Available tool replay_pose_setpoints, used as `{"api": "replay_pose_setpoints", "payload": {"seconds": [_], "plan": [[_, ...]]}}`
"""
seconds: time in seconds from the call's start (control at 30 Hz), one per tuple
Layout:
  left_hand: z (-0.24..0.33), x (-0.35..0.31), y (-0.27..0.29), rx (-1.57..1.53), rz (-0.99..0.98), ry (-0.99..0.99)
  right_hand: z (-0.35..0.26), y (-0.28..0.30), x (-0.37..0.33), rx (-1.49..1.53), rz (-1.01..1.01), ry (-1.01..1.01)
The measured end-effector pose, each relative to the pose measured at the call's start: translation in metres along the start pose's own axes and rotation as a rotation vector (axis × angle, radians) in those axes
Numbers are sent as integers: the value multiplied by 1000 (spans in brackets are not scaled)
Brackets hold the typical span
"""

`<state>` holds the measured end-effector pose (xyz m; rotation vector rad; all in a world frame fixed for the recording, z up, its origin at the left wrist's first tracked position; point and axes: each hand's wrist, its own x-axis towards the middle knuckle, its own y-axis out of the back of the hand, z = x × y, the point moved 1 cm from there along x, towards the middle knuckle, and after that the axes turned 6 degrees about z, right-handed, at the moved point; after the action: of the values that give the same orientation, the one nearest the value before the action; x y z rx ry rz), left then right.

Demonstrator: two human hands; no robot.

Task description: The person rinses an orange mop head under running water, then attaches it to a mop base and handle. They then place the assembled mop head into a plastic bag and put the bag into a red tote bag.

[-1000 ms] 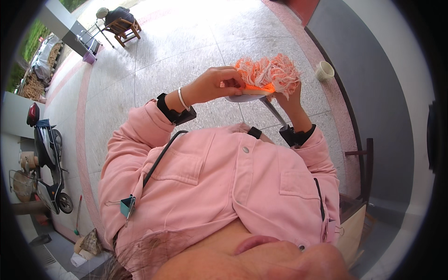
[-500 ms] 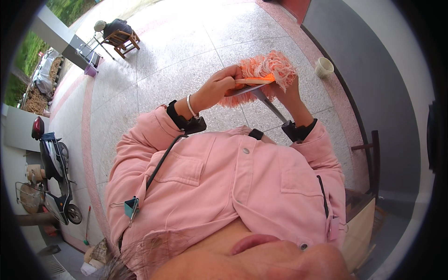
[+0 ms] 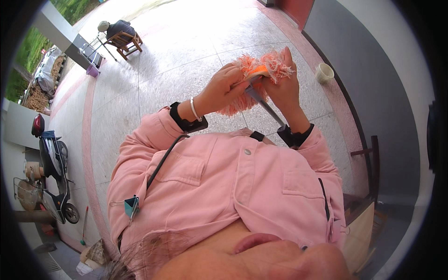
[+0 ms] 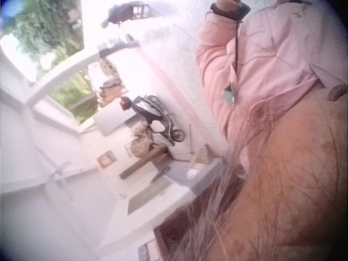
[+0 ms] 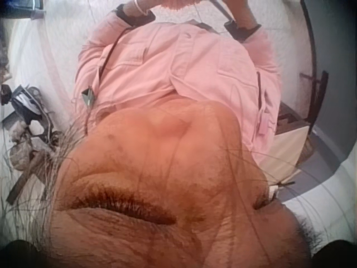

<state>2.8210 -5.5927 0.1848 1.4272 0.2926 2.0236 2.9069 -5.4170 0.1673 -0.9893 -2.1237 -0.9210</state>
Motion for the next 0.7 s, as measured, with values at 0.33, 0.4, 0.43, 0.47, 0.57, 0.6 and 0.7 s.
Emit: {"api": "replay_pose_setpoints", "payload": {"seconds": [0.33, 0.4, 0.43, 0.47, 0.57, 0.6, 0.7], "plan": [[-2, 7, -2, 139, 92, -157, -26, 7, 19, -149, -52, 592], [-4, 4, 2, 103, 63, -111, -28, 6, 21, -131, -61, 623], [-4, 3, 3, 105, 61, -67, -30, 5, 22, -100, -68, 629], [-4, 1, 4, 104, 58, -19, -31, 6, 22, -58, -65, 623], [-10, 1, 8, 98, 75, 48, -33, 5, 26, -58, -104, 638], [-13, 2, 8, 95, 91, 60, -34, 5, 25, -27, -99, 625], [-25, 2, 10, 192, 154, 106, -32, 9, 20, -2, -176, 619]]}}
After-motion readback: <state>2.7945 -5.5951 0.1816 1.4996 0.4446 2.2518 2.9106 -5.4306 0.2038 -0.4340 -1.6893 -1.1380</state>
